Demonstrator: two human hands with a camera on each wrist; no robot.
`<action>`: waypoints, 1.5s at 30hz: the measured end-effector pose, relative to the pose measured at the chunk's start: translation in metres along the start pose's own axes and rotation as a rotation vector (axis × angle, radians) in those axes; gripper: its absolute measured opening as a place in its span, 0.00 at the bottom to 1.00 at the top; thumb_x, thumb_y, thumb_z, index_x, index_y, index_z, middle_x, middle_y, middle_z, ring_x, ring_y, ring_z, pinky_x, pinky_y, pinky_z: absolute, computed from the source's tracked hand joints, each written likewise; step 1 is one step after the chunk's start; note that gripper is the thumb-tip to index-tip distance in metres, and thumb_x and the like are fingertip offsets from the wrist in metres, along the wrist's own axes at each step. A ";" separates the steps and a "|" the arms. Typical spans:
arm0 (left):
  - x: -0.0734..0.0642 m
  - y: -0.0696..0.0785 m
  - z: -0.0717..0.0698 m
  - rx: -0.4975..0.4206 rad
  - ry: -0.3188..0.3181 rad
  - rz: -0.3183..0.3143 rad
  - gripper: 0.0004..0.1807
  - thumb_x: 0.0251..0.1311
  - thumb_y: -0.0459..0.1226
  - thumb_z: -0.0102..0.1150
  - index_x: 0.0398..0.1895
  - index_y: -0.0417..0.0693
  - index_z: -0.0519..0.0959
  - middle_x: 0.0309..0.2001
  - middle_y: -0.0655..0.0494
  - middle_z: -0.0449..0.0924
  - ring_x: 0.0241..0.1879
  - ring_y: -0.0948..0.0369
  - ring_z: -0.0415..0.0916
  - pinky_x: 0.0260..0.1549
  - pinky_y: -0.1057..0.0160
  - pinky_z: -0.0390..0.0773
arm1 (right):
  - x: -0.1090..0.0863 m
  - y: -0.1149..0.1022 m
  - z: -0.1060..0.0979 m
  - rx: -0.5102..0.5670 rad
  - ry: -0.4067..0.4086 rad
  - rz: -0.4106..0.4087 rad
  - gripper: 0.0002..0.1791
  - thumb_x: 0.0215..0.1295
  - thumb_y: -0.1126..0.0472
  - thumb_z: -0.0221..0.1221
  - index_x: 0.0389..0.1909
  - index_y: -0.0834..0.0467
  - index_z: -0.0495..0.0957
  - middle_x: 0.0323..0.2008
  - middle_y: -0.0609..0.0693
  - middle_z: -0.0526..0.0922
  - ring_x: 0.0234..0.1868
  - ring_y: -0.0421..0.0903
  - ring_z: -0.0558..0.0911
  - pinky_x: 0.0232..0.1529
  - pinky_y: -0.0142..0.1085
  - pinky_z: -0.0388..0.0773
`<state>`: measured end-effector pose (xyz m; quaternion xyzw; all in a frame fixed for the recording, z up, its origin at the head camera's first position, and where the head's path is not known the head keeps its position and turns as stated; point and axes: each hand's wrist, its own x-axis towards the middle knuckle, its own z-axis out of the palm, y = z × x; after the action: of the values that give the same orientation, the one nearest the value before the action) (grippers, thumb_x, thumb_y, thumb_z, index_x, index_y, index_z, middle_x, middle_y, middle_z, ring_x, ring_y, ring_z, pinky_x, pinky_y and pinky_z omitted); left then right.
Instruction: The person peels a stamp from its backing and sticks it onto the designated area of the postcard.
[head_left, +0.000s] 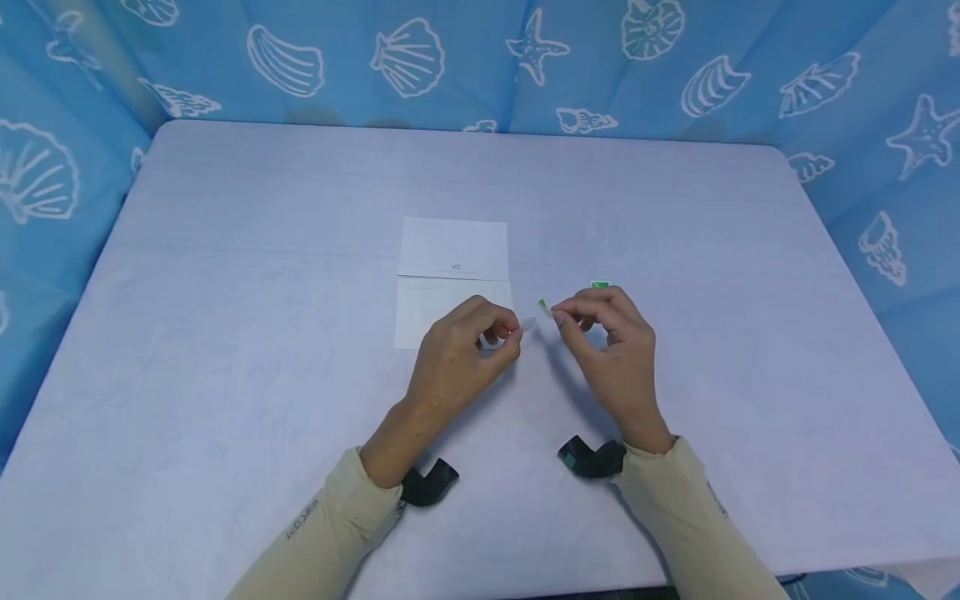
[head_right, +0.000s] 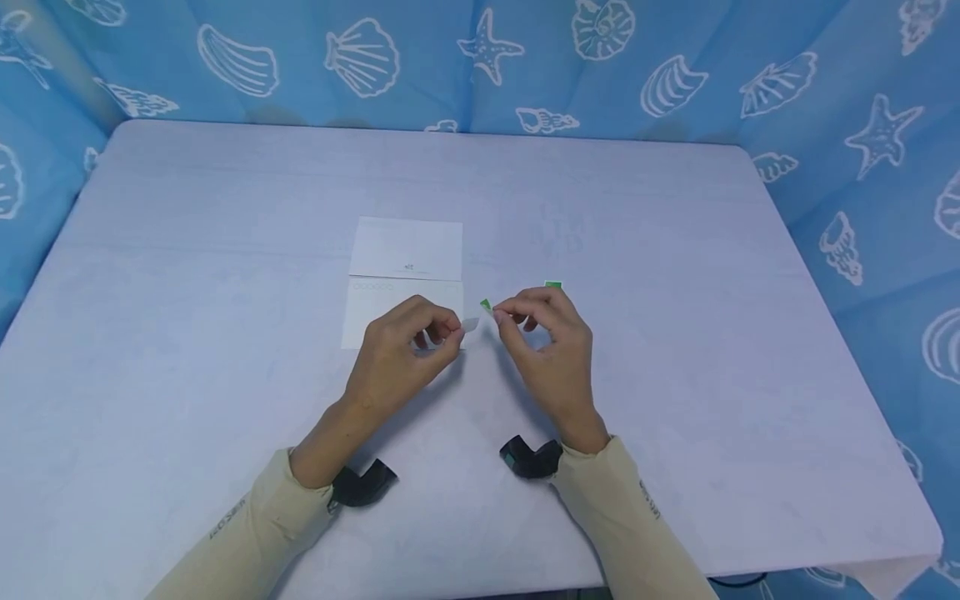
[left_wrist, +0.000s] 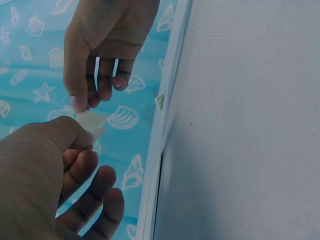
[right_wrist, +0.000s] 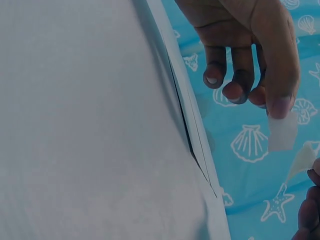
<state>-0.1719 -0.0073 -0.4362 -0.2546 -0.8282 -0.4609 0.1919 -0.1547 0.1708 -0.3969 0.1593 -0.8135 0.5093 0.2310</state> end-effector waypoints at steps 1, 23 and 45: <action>0.000 0.000 0.000 0.003 -0.006 0.004 0.02 0.54 0.36 0.58 0.29 0.50 0.80 0.27 0.63 0.74 0.28 0.68 0.71 0.28 0.73 0.72 | 0.001 0.001 0.000 0.002 0.002 0.001 0.06 0.52 0.75 0.61 0.32 0.67 0.81 0.35 0.57 0.76 0.32 0.46 0.73 0.35 0.35 0.71; 0.000 0.002 -0.001 -0.148 -0.098 0.016 0.05 0.58 0.41 0.60 0.33 0.51 0.81 0.30 0.65 0.75 0.29 0.72 0.70 0.28 0.71 0.73 | 0.003 0.007 -0.001 -0.008 -0.016 -0.036 0.06 0.51 0.75 0.62 0.32 0.66 0.82 0.34 0.57 0.76 0.31 0.45 0.74 0.34 0.35 0.70; 0.002 0.003 0.000 -0.264 -0.050 -0.330 0.11 0.62 0.48 0.53 0.36 0.54 0.81 0.32 0.66 0.77 0.32 0.68 0.76 0.32 0.67 0.76 | -0.006 0.034 0.000 -0.053 -0.151 -0.249 0.11 0.49 0.71 0.66 0.35 0.57 0.84 0.38 0.49 0.77 0.33 0.43 0.74 0.36 0.28 0.71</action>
<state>-0.1718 -0.0061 -0.4334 -0.1497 -0.7956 -0.5842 0.0580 -0.1663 0.1861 -0.4260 0.2904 -0.8158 0.4416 0.2349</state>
